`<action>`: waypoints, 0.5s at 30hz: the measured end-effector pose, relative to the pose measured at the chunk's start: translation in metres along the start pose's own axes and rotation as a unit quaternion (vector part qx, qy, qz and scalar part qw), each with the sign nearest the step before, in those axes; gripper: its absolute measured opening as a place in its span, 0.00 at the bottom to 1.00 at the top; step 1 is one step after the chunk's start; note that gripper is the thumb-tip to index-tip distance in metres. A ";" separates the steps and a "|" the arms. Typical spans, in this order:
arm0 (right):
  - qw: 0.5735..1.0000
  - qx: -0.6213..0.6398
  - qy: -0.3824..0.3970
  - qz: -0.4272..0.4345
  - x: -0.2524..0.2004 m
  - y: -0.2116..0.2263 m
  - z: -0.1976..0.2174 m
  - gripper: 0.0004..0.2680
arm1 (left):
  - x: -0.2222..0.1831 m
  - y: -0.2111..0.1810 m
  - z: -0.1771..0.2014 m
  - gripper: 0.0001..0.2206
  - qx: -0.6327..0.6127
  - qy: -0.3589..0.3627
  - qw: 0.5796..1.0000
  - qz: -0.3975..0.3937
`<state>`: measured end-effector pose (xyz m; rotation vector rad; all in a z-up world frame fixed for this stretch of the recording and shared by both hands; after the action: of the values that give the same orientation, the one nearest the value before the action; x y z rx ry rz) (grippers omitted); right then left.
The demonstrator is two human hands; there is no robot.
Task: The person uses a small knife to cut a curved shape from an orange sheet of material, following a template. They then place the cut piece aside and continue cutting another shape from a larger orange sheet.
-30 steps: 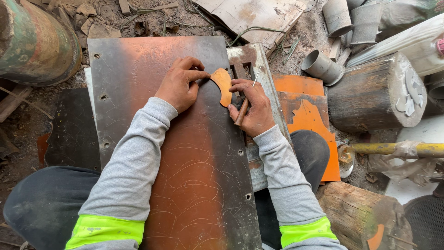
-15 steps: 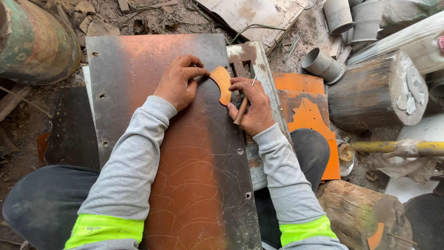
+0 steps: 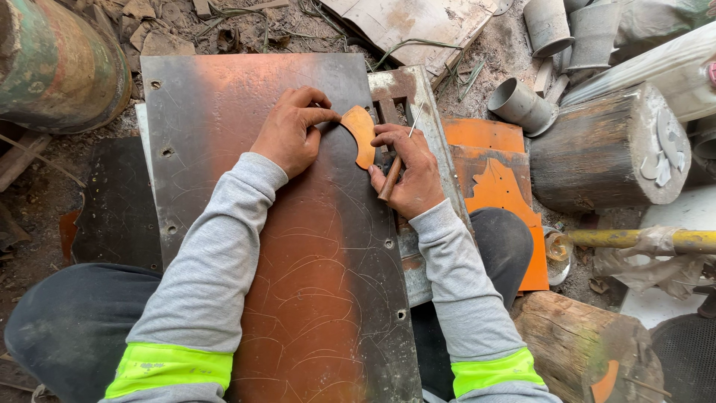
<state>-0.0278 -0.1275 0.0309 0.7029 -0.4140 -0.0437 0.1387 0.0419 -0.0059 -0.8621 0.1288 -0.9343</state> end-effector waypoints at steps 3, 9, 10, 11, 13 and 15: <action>1.000 0.000 -0.001 -0.002 0.000 0.000 0.000 0.14 | 0.000 0.000 0.000 0.17 -0.003 0.001 1.000 0.001; 0.995 0.093 -0.006 -0.023 -0.002 -0.004 0.001 0.12 | -0.001 0.000 0.001 0.16 -0.012 -0.006 1.000 -0.002; 0.990 0.138 -0.010 -0.035 -0.003 -0.006 0.001 0.12 | 0.000 0.000 0.001 0.16 -0.010 -0.007 1.000 -0.005; 0.988 0.146 -0.009 -0.040 -0.003 -0.008 0.002 0.12 | -0.001 0.000 0.000 0.16 -0.009 -0.009 1.000 -0.007; 0.985 0.162 -0.009 -0.052 -0.004 -0.009 0.002 0.12 | -0.001 0.000 0.000 0.16 -0.009 -0.010 1.000 -0.010; 0.988 0.144 -0.011 -0.063 -0.004 -0.008 0.002 0.11 | -0.001 0.001 0.000 0.16 -0.013 -0.010 1.000 -0.010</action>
<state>-0.0316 -0.1346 0.0257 1.0141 -0.4019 -0.1120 0.1386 0.0423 -0.0068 -0.8974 0.1150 -0.9430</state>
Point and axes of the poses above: each hand's wrist, its own x-axis towards the middle knuckle, its own z-axis out of the back of the hand, y = z × x, the point moved 1 cm from there along x, towards the middle knuckle, and after that the axes turned 1 degree about -x, right-handed, at the moved point
